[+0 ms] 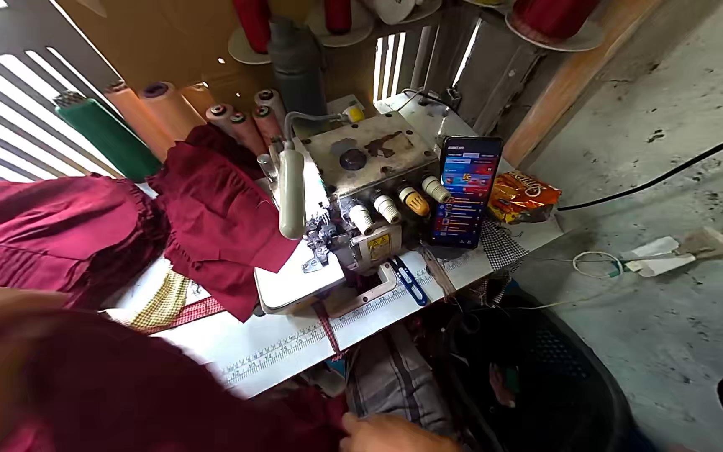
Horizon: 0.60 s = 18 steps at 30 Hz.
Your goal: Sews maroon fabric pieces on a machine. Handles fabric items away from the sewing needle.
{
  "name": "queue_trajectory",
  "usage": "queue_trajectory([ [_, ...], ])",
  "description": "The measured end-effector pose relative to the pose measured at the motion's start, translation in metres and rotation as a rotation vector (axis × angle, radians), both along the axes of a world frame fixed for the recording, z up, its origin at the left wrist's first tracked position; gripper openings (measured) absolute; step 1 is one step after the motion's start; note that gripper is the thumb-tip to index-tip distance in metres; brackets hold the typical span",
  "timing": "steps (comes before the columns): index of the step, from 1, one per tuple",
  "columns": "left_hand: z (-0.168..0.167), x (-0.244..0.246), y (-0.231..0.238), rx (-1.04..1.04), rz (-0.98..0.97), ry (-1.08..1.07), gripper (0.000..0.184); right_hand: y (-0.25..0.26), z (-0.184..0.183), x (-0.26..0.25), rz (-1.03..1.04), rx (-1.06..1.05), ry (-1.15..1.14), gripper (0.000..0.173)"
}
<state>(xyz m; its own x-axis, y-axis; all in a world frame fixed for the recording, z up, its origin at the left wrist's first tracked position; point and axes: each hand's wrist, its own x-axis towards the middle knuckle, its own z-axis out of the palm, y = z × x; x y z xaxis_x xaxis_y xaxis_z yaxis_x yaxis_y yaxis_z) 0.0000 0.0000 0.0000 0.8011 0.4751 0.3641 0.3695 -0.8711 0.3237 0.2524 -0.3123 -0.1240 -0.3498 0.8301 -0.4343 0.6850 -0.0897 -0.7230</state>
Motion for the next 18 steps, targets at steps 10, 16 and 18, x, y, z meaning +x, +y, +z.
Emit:
queue_trajectory([
  [10, -0.067, 0.134, -0.100, -0.291, -0.350, -0.242, 0.024, 0.075, 0.009, 0.042, -0.607, 0.768, 0.605, 0.021],
  [16, -0.062, 0.148, -0.064, -0.396, -0.255, -0.182, 0.018, 0.097, -0.007, 0.035, -0.842, 0.750, 0.637, 0.019],
  [18, -0.063, 0.155, -0.062, -0.372, -0.214, -0.155, 0.018, 0.099, -0.012, 0.035, -0.919, 0.725, 0.651, 0.018],
])
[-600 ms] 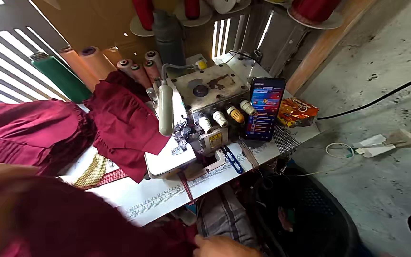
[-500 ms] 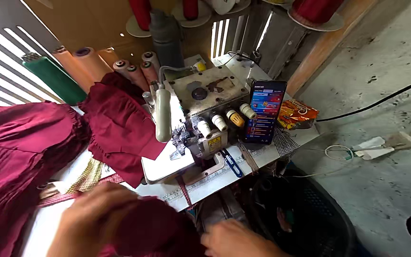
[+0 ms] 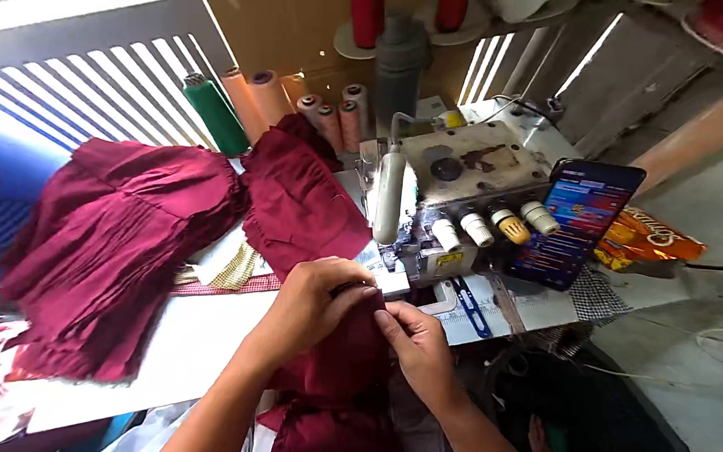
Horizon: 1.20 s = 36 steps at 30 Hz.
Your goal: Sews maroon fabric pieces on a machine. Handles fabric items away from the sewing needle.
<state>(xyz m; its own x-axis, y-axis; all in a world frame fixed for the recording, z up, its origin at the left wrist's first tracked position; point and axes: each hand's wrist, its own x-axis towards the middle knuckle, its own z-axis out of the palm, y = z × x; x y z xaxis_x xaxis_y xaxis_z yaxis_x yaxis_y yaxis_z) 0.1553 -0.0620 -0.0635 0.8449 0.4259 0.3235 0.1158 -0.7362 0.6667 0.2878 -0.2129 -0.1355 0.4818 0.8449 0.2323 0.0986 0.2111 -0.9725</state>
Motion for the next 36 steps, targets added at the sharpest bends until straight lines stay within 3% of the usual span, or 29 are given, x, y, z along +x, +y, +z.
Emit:
queue_trajectory([
  [8, -0.013, 0.025, 0.000, 0.181, 0.325, 0.023, 0.013, 0.008, -0.018, 0.010, -0.075, -0.063, 0.132, 0.015],
  [12, -0.019, 0.020, -0.039, 0.446, 0.440, 0.059, 0.021, -0.005, -0.015, 0.003, -0.078, 0.047, 0.136, 0.011],
  [14, -0.027, 0.019, -0.062, 0.510, 0.471, 0.073, 0.027, -0.012, -0.009, 0.005, -0.079, 0.093, 0.108, 0.023],
  [17, -0.041, 0.020, -0.079, 0.495, 0.505, 0.089, 0.039, -0.016, 0.005, 0.017, -0.080, 0.002, -0.199, 0.035],
  [20, -0.047, 0.026, -0.078, 0.436, 0.531, 0.058, 0.039, -0.008, 0.015, 0.018, -0.094, -0.138, -0.406, 0.043],
  [27, -0.043, 0.033, -0.068, 0.379, 0.526, 0.075, 0.039, -0.009, 0.011, 0.016, -0.240, -0.033, -0.407, 0.025],
  [36, -0.042, 0.037, -0.065, 0.420, 0.522, 0.114, 0.040, -0.004, 0.013, 0.014, -0.294, -0.039, -0.424, 0.024],
])
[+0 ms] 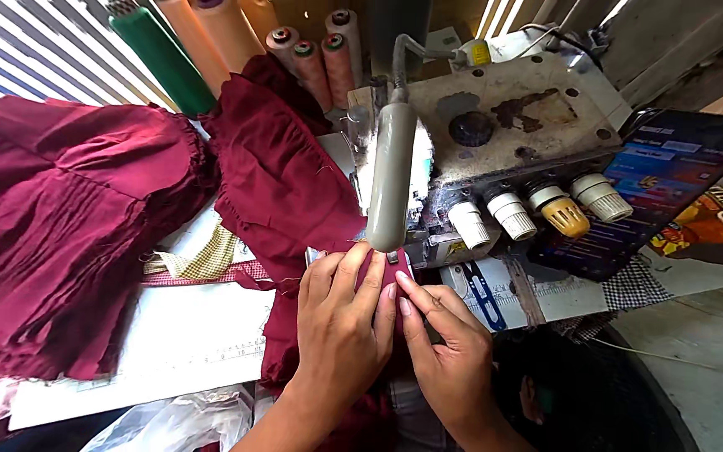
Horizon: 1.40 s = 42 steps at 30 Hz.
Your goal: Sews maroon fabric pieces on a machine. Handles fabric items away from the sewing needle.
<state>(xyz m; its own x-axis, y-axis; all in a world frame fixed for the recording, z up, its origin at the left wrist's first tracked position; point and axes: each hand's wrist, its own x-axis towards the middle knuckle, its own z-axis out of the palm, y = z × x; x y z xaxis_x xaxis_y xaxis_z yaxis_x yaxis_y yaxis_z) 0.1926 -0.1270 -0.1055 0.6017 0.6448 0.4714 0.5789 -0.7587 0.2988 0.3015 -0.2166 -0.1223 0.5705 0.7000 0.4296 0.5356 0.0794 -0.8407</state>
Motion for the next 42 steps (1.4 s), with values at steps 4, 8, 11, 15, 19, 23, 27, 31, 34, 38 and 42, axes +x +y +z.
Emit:
queue_trajectory([
  [4, -0.001, -0.001, 0.001, 0.005, -0.010, 0.050, 0.044, -0.006, -0.007, 0.000, 0.029, -0.024, 0.140, 0.034],
  [8, 0.003, -0.003, 0.007, 0.000, -0.031, 0.078, 0.046, -0.012, -0.023, 0.002, 0.104, -0.046, 0.416, 0.018],
  [11, 0.010, -0.006, -0.008, 0.018, -0.047, -0.050, 0.033, -0.018, -0.029, 0.005, 0.174, -0.038, 0.544, 0.010],
  [15, 0.001, -0.010, -0.015, 0.000, -0.070, -0.109, 0.027, -0.024, -0.023, 0.004, 0.176, -0.007, 0.523, 0.012],
  [19, -0.001, -0.012, -0.001, -0.034, -0.111, -0.151, 0.025, -0.020, -0.016, 0.005, 0.142, 0.033, 0.459, 0.010],
  [23, 0.003, -0.013, 0.010, -0.072, -0.140, -0.137, 0.026, -0.010, -0.012, 0.006, 0.133, 0.044, 0.450, 0.007],
  [27, 0.003, -0.011, 0.019, -0.092, -0.162, -0.141, 0.026, -0.003, -0.011, 0.008, 0.096, 0.045, 0.404, 0.007],
  [31, 0.001, -0.014, 0.026, -0.078, -0.168, -0.126, 0.032, 0.001, -0.016, 0.009, 0.070, 0.053, 0.348, 0.009],
  [34, 0.003, -0.027, -0.021, -0.073, -0.072, -0.262, 0.025, -0.009, -0.020, 0.011, 0.073, -0.039, 0.278, 0.014],
  [38, -0.040, -0.032, -0.097, -0.338, -0.061, -0.261, 0.033, -0.035, -0.019, 0.005, 0.082, -0.203, 0.200, 0.043],
  [42, -0.070, -0.040, -0.116, -0.284, 0.066, -0.267, 0.038, -0.049, 0.002, -0.012, 0.195, -0.068, 0.150, 0.043],
])
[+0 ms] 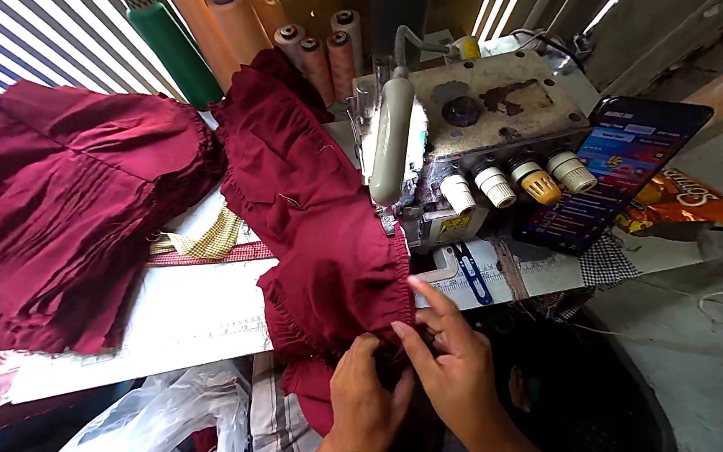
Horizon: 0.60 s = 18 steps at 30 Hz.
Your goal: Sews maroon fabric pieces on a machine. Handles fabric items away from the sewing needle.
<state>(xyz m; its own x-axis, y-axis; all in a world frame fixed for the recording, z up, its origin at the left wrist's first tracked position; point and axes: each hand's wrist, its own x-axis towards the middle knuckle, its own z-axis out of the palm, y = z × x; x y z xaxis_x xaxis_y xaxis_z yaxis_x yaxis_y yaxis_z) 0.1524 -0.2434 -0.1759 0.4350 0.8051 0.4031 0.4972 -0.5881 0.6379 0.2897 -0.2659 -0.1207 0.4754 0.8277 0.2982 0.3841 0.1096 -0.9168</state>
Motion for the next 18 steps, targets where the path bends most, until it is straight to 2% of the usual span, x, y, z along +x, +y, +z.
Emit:
queue_trajectory([
  [2, 0.010, -0.008, 0.006, 0.015, -0.028, -0.058, 0.018, -0.003, 0.008, 0.001, 0.084, 0.036, -0.007, 0.026],
  [5, 0.032, -0.024, 0.013, -0.176, -0.119, -0.181, 0.010, -0.003, 0.022, 0.017, 0.242, -0.027, -0.086, 0.034],
  [8, 0.058, -0.044, 0.011, -0.338, -0.194, -0.249, 0.012, 0.006, 0.037, 0.034, 0.286, -0.095, -0.478, 0.032],
  [10, 0.080, -0.049, 0.015, -0.271, -0.208, -0.212, 0.017, 0.020, 0.050, 0.041, 0.229, -0.071, -0.689, 0.023],
  [12, 0.105, -0.043, 0.027, -0.117, -0.181, -0.176, 0.019, 0.036, 0.067, 0.047, 0.258, -0.024, -0.785, 0.020],
  [13, 0.115, -0.035, 0.036, -0.013, -0.134, -0.153, 0.026, 0.043, 0.076, 0.050, 0.286, 0.016, -0.795, 0.020],
  [15, 0.131, -0.016, 0.056, 0.165, -0.005, 0.006, 0.064, 0.056, 0.091, 0.054, 0.269, 0.081, -0.753, 0.022],
  [16, 0.135, -0.004, 0.071, 0.225, 0.034, 0.100, 0.073, 0.062, 0.097, 0.057, 0.222, 0.094, -0.736, 0.023],
  [17, 0.139, 0.007, 0.088, 0.263, 0.053, 0.189, 0.068, 0.066, 0.103, 0.060, 0.169, 0.106, -0.726, 0.023],
  [18, 0.141, 0.015, 0.104, 0.292, 0.047, 0.264, 0.055, 0.069, 0.105, 0.062, 0.124, 0.111, -0.715, 0.020],
])
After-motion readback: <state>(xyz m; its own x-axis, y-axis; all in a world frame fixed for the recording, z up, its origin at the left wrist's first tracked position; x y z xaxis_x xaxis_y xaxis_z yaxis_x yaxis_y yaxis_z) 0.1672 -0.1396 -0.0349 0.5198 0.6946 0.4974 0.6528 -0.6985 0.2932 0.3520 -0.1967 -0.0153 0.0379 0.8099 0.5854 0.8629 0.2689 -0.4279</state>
